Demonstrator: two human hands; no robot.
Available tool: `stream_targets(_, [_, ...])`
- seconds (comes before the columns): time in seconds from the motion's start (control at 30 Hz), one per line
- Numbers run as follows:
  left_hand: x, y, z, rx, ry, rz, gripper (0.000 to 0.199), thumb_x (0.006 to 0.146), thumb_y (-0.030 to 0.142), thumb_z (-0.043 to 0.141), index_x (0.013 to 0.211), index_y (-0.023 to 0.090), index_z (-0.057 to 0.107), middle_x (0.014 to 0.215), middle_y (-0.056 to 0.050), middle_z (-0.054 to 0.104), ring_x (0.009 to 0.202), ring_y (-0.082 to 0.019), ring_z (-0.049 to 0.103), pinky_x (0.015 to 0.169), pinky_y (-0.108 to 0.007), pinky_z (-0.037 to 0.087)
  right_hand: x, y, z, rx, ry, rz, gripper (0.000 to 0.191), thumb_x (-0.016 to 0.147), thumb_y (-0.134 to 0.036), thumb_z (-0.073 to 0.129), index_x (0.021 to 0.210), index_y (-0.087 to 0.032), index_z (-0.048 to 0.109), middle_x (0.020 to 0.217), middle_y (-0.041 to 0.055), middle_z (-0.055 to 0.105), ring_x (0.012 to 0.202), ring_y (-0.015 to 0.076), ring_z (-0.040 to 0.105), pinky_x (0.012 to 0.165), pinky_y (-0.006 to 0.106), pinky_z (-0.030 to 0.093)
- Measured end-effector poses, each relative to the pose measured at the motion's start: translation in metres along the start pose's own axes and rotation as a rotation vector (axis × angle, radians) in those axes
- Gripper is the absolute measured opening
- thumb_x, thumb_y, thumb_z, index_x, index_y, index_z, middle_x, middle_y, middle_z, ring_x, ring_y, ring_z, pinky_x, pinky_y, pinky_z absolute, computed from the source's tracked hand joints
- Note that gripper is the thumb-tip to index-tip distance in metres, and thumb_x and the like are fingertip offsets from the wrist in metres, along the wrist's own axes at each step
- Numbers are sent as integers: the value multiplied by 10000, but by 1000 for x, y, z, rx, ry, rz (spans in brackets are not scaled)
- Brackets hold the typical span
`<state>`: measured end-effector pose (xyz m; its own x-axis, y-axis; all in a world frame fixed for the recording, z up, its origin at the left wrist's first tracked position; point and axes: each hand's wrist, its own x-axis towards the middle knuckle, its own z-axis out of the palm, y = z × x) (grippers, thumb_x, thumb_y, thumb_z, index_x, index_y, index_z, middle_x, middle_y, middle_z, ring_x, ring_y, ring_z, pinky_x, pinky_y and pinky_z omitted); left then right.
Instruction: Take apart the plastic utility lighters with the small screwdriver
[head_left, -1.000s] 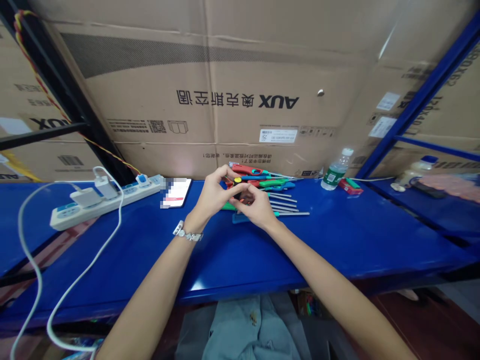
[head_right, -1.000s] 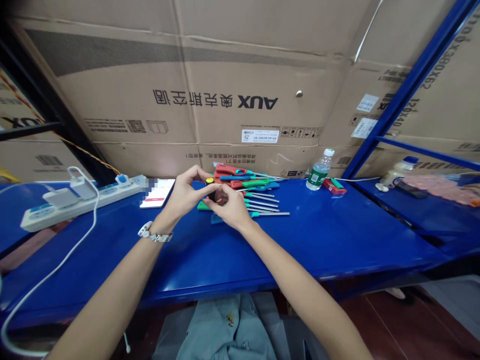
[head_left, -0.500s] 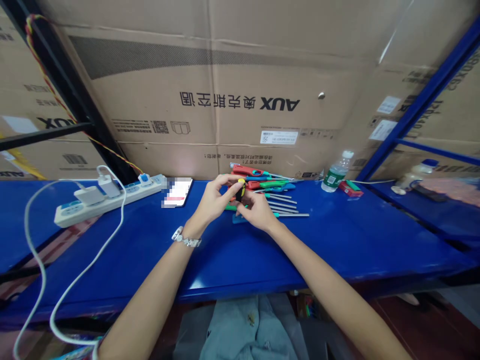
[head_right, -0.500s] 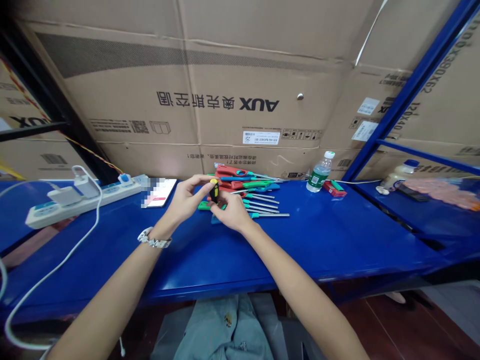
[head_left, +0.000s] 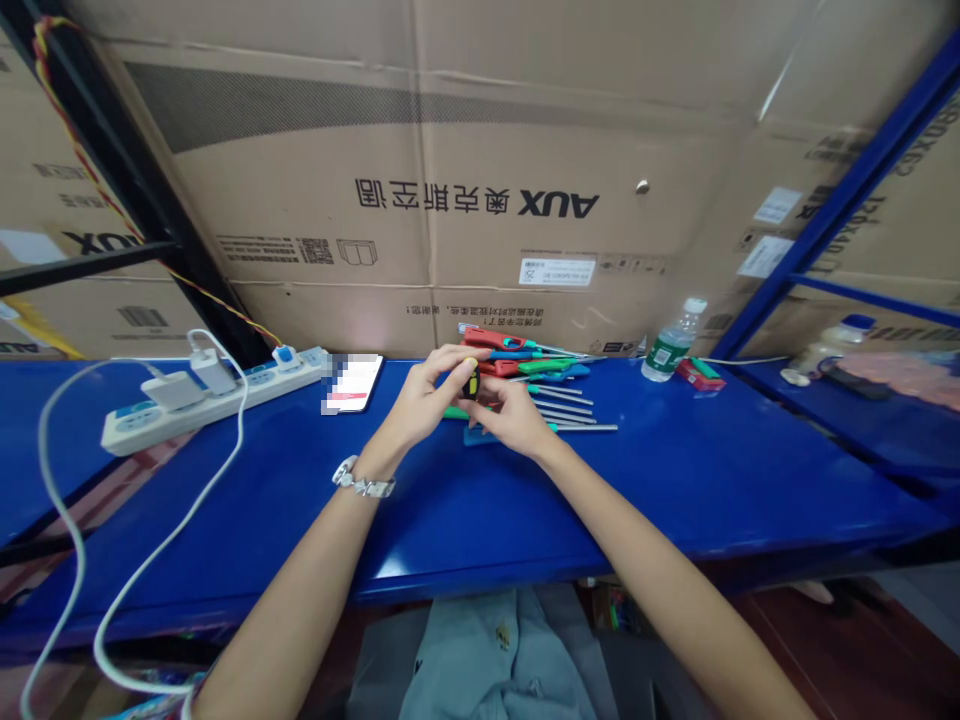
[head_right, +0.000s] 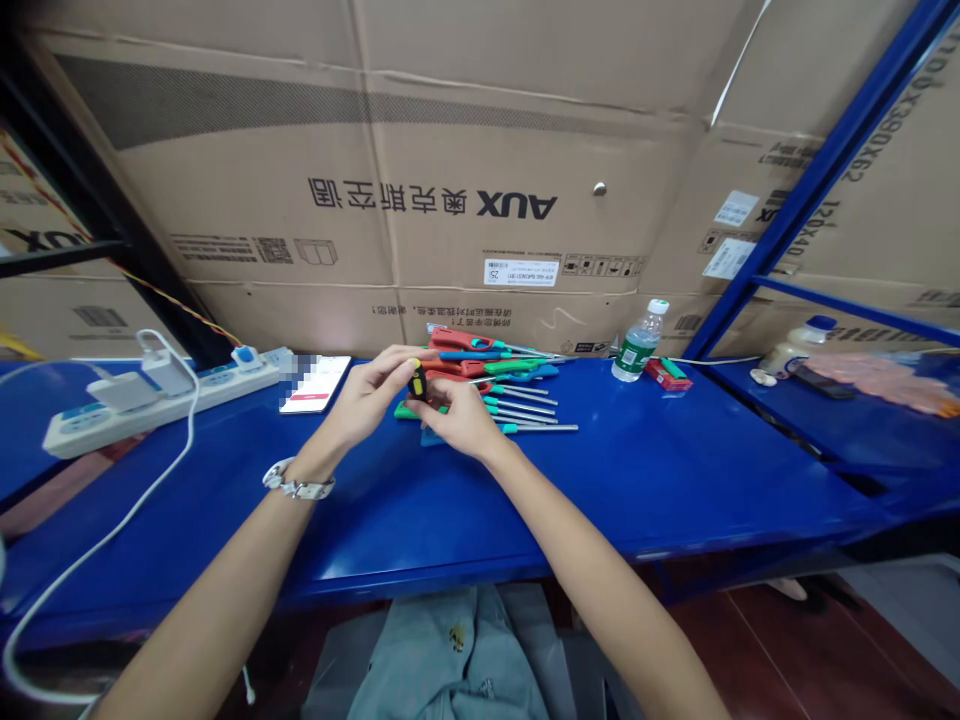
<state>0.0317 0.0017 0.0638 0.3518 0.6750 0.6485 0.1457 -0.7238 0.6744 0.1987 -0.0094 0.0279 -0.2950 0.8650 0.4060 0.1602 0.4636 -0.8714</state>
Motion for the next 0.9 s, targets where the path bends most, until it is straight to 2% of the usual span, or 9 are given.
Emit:
stream_targets(0.13, [3,0,5,-27,108,-29,161,898,368,699,892,206,697,988,-65,719,979,-207,659,938,-378,514,0,1,2,-88,123,-53,328,784,-478,777,933,-207,666,776,15,665,665,176,623,631,312,527])
stream_targets(0.23, [7,-3,13,-85,178,-44,232,823,350,775,803,201,598,884,-29,669,844,-169,633,816,-332,523,3,2,9,-85,236,-41,376,708,-463,825,926,-211,651,793,13,671,625,160,583,595,303,505])
stream_targets(0.33, [9,-4,17,-104,225,-47,333,769,366,822,768,207,530,860,-19,650,835,-166,628,778,-319,519,6,4,12,-63,298,-14,355,691,-477,822,792,-210,610,689,1,625,578,154,541,543,292,449])
stream_targets(0.43, [7,-1,13,-92,209,-50,288,799,411,794,879,209,605,978,-51,702,936,-196,664,838,-342,532,7,5,9,-36,223,27,384,712,-524,795,714,-210,574,614,-7,594,553,151,527,525,283,408])
stream_targets(0.53, [3,2,4,-114,87,-75,305,944,475,615,1088,216,690,1161,-85,730,1079,-231,674,933,-373,526,7,1,1,-44,96,24,416,761,-562,760,698,-192,582,608,-7,599,540,133,509,530,270,385])
stream_targets(0.6, [1,1,0,-119,39,-95,339,979,486,556,1112,218,715,1151,-86,747,1084,-240,678,942,-381,522,6,-3,-4,-59,21,3,413,799,-561,733,708,-176,613,624,-2,608,561,131,514,552,268,398])
stream_targets(0.7, [0,-3,0,-61,88,-92,288,945,464,627,1038,214,737,1028,-79,755,957,-226,683,878,-380,524,6,-5,-5,-70,-21,-42,361,830,-513,705,752,-167,641,695,11,631,615,135,541,604,274,440])
stream_targets(0.83, [3,-5,10,78,249,-29,211,837,393,781,852,213,671,843,-30,678,794,-183,615,766,-346,497,7,1,5,-95,164,-67,362,733,-445,792,934,-178,652,779,1,630,622,125,517,582,261,433])
stream_targets(0.9, [5,-4,14,146,310,-11,291,789,390,831,779,209,605,768,-3,620,737,-170,573,707,-324,472,8,5,11,-100,264,-39,364,700,-452,815,858,-183,626,692,-23,583,582,118,473,540,256,401])
